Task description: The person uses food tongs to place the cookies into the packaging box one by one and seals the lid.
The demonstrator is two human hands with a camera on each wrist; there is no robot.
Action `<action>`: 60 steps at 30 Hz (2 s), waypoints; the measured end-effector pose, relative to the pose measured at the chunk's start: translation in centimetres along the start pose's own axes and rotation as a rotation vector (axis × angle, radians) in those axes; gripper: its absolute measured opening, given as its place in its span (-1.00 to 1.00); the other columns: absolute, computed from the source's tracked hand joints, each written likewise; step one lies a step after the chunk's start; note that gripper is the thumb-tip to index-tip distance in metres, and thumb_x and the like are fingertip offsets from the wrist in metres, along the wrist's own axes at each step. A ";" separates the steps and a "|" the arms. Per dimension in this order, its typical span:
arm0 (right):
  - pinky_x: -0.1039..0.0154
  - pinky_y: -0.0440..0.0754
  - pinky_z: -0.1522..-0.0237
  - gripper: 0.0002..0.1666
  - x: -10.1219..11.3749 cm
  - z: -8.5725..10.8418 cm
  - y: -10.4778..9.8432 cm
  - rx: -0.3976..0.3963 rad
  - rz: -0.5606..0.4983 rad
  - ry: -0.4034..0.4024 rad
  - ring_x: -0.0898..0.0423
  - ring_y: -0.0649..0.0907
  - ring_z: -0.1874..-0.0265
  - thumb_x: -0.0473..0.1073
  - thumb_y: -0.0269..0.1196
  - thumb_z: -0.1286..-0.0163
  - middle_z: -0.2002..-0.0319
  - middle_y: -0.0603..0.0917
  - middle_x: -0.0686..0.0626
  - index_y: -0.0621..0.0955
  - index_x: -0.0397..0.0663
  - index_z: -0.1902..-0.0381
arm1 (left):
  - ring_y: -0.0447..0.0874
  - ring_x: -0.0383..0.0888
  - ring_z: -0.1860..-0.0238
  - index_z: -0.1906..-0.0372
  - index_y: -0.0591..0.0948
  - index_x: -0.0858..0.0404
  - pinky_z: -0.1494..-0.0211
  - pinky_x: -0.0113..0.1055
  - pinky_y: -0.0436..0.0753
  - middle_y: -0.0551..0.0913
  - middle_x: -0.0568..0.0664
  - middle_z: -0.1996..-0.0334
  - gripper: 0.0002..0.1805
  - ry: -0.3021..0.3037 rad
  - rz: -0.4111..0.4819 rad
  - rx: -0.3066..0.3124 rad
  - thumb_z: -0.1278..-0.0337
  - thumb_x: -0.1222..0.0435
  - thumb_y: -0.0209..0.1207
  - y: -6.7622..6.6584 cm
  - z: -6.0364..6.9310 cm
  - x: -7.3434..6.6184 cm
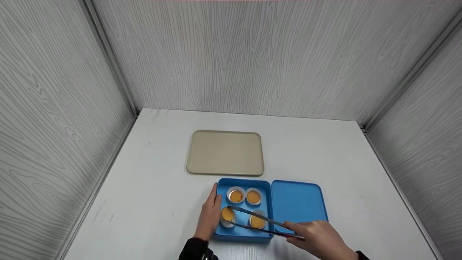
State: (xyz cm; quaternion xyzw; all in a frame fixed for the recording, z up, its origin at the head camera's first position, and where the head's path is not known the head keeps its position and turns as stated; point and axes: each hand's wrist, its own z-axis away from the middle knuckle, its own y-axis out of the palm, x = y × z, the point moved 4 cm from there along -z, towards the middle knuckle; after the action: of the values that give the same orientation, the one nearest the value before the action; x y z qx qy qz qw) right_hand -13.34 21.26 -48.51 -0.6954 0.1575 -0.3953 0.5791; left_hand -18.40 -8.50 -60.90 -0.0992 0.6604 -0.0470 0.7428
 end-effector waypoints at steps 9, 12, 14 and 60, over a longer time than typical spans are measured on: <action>0.49 0.64 0.49 -0.68 -0.1 -0.1 0.2 0.031 0.003 0.010 0.41 0.68 0.51 0.04 0.37 -0.40 0.40 0.80 0.20 0.74 0.13 -0.06 | -0.02 0.06 -0.63 -0.66 0.04 0.20 -0.64 0.07 0.06 0.08 0.08 -0.63 -0.38 -0.006 -0.006 0.003 -0.69 0.12 -0.21 0.1 -0.2 0.0; 0.49 0.63 0.50 -0.67 -0.1 -0.1 0.2 0.028 0.007 0.006 0.42 0.68 0.51 0.04 0.38 -0.39 0.40 0.80 0.20 0.74 0.13 -0.06 | -0.02 0.06 -0.63 -0.66 0.04 0.20 -0.64 0.07 0.06 0.08 0.08 -0.63 -0.38 -0.009 -0.009 0.004 -0.69 0.12 -0.21 0.1 -0.2 0.0; 0.48 0.64 0.49 -0.66 -0.2 -0.1 0.2 0.022 0.009 0.005 0.40 0.69 0.50 0.03 0.38 -0.38 0.39 0.81 0.19 0.75 0.11 -0.06 | -0.02 0.06 -0.63 -0.66 0.04 0.19 -0.64 0.06 0.06 0.08 0.08 -0.63 -0.37 -0.013 -0.013 0.006 -0.69 0.11 -0.21 0.1 -0.3 0.0; 0.36 0.37 0.63 -0.62 -8.4 2.2 -4.1 -0.355 0.167 0.388 0.24 0.41 0.65 -0.10 0.52 -0.22 0.57 0.64 0.10 0.74 -0.06 0.03 | -0.01 0.05 -0.63 -0.66 0.05 0.19 -0.64 0.05 0.08 0.11 0.07 -0.62 -0.38 -0.012 -0.013 -0.009 -0.68 0.13 -0.21 -0.1 -0.4 0.5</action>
State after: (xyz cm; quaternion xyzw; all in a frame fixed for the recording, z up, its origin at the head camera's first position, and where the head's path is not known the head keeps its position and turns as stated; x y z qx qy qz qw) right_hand -18.11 29.61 -47.82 -0.6821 0.3891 -0.4381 0.4376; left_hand -18.76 -8.79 -61.43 -0.1072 0.6554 -0.0485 0.7460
